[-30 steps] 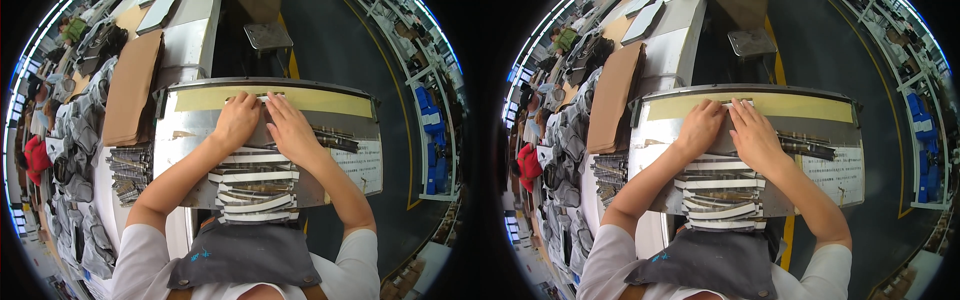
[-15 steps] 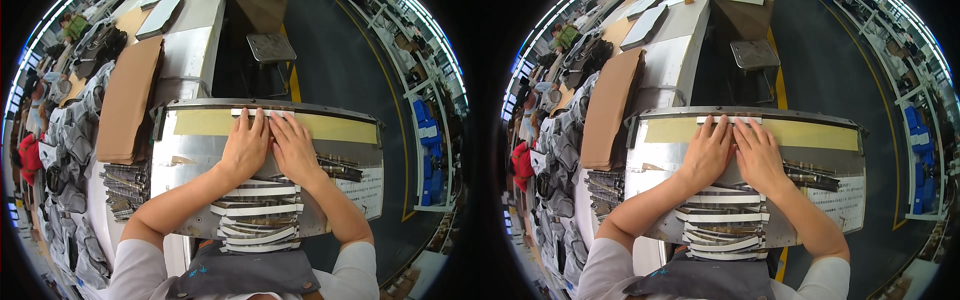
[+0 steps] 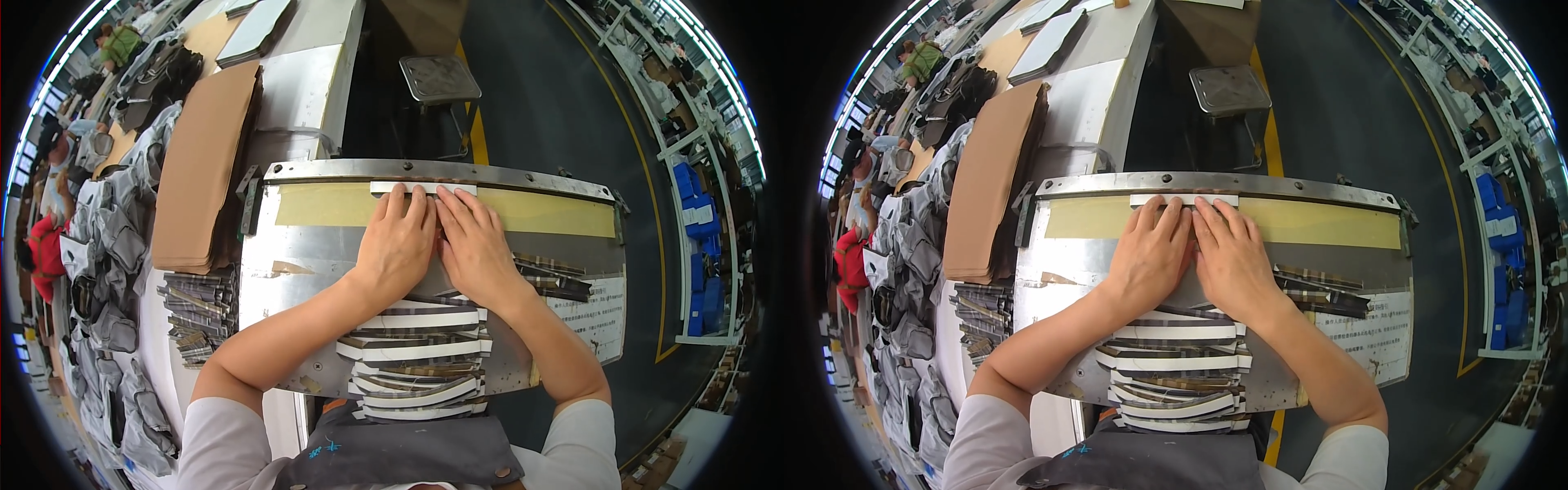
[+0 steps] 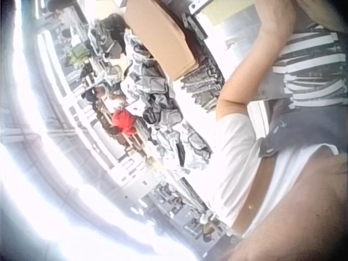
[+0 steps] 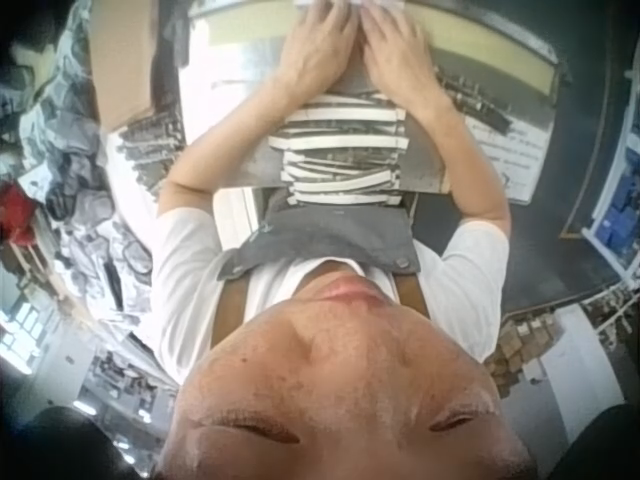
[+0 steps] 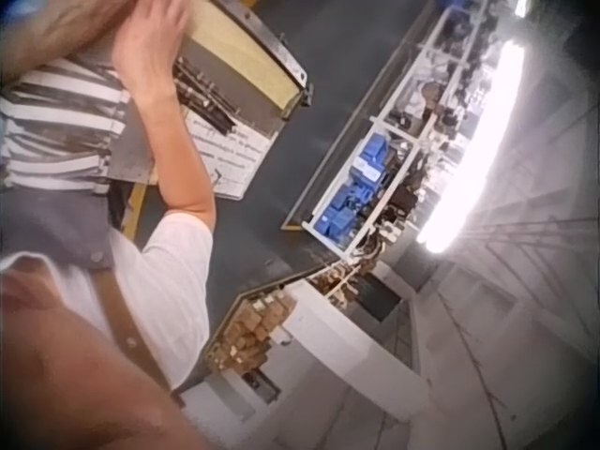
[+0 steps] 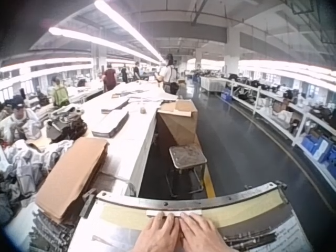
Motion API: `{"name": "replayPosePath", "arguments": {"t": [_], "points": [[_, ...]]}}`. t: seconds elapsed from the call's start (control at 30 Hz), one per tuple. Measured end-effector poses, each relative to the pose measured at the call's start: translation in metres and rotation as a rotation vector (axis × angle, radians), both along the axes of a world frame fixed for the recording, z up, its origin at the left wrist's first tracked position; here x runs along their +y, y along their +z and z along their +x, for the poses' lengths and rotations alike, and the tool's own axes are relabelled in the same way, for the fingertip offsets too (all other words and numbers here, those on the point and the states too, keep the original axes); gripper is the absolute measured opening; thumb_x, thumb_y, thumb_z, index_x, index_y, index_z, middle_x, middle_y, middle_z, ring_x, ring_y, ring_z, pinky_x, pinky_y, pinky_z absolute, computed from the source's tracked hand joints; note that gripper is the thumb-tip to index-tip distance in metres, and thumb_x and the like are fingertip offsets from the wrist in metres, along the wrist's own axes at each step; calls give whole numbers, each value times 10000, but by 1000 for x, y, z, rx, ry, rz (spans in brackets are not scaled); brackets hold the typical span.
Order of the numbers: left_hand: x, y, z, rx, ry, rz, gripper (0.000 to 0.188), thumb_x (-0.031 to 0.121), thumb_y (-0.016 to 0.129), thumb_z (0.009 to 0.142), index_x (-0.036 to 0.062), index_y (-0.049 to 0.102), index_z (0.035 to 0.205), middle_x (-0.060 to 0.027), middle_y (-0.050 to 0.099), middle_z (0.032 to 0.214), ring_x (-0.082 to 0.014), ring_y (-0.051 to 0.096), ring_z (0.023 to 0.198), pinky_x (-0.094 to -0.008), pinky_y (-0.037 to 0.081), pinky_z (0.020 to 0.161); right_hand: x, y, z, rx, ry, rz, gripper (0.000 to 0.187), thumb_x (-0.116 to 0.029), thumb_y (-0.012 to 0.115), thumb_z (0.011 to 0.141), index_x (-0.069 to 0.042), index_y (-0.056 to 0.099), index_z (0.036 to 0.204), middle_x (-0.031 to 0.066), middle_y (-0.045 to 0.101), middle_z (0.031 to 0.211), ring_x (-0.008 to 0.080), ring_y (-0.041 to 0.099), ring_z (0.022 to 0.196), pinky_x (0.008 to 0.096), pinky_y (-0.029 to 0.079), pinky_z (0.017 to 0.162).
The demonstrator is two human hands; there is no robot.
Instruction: Assembling small patterned leather or fabric strips onto a jig on a workshop table.
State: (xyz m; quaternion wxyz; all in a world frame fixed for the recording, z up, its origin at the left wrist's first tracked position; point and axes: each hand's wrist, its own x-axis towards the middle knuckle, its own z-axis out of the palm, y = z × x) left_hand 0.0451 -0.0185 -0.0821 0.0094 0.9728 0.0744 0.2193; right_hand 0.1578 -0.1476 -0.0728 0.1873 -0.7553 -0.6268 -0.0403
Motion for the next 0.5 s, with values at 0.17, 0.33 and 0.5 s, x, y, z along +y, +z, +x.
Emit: {"name": "replayPosePath", "arguments": {"t": [0.17,0.33,0.5], "points": [[-1,2,-2,9,-9,-28,407,181,627,867,-53,579,1197,-216,551,1240,-367,513,1170,-441,428,994,0,-2,0,50,12,40,505,-89,627,844,90,519,1304,203,470,1403,356,414,1328,452,359,1093],[-3,3,-4,21,-23,2,403,186,620,874,-67,576,1185,-243,556,1244,-370,521,1178,-437,424,1003,-1,2,-1,15,6,28,496,-69,637,831,91,526,1287,208,473,1377,359,430,1307,452,379,1085],[-7,4,-7,59,-39,26,430,182,551,885,-121,583,1189,-288,575,1224,-397,525,1194,-420,422,1018,-2,1,-1,56,-14,47,492,-59,648,815,90,532,1269,194,494,1330,353,462,1264,454,393,1063]]}}
